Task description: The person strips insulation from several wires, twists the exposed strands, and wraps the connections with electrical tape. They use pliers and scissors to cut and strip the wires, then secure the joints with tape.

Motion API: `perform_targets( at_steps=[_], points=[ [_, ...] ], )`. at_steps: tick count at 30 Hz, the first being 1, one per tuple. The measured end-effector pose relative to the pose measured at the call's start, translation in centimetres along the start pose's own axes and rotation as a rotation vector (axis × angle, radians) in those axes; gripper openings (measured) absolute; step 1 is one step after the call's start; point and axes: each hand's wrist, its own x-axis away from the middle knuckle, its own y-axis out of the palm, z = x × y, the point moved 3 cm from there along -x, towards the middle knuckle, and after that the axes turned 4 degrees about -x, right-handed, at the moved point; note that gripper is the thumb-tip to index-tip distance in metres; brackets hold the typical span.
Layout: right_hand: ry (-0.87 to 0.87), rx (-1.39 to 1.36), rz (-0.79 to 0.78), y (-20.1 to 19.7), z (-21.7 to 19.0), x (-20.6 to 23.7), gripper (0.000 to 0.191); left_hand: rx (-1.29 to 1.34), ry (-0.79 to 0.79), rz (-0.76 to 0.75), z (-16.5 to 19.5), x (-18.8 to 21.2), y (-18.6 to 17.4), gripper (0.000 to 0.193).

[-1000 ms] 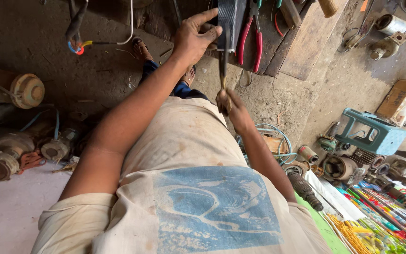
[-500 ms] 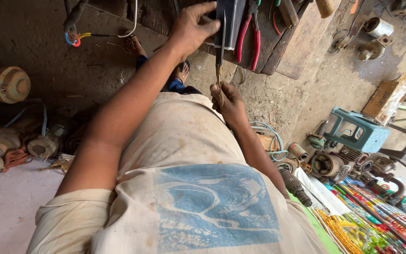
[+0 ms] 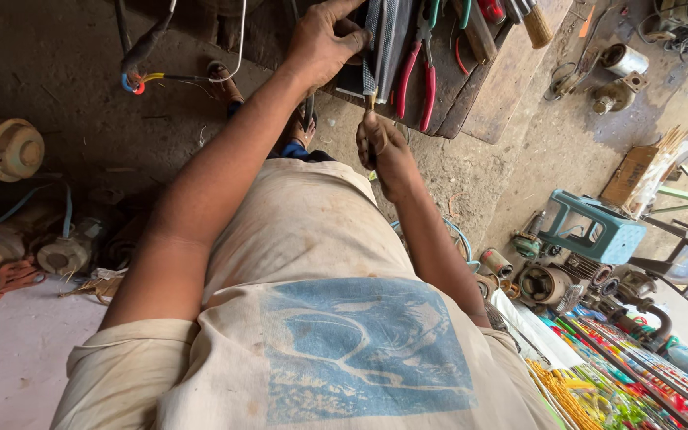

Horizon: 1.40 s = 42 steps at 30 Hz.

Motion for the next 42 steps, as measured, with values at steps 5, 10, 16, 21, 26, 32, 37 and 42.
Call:
perform_targets(
  at_steps=[5,10,16,21,26,32,37,42],
  points=[
    [-0.039,0.056,0.085,-0.2,0.8,0.7,0.040,0.108,0.000,-0.014,0.6,-0.1,-0.4,0.051],
    [-0.034,0.135,0.066,0.3,0.2,0.9,0.040,0.074,-0.135,0.050,1.7,-1.6,-1.2,0.025],
    [0.077,0.058,0.012,1.2,-3.7,-1.2,0.053,0.032,0.031,0.127,3.9,-2.3,-2.2,0.036],
    [0.102,0.055,0.047,1.4,-4.3,-2.2,0.050,0.008,0.077,0.116,4.5,-1.7,-2.2,0.037],
    [-0.071,0.152,0.037,1.8,-3.6,-1.5,0.046,0.023,-0.080,0.025,4.3,-1.4,-2.2,0.038],
    [0.026,0.083,0.063,2.5,-6.5,-3.3,0.049,-0.107,-0.057,-0.034,4.7,-1.8,-2.8,0.045],
    [0.029,0.025,0.040,3.1,-8.3,-4.8,0.052,-0.113,-0.104,-0.073,4.9,-1.8,-3.0,0.050],
    [-0.063,0.141,0.079,3.2,-7.4,-4.5,0.049,-0.100,-0.092,-0.071,5.0,-1.5,-3.2,0.049]
  ],
)
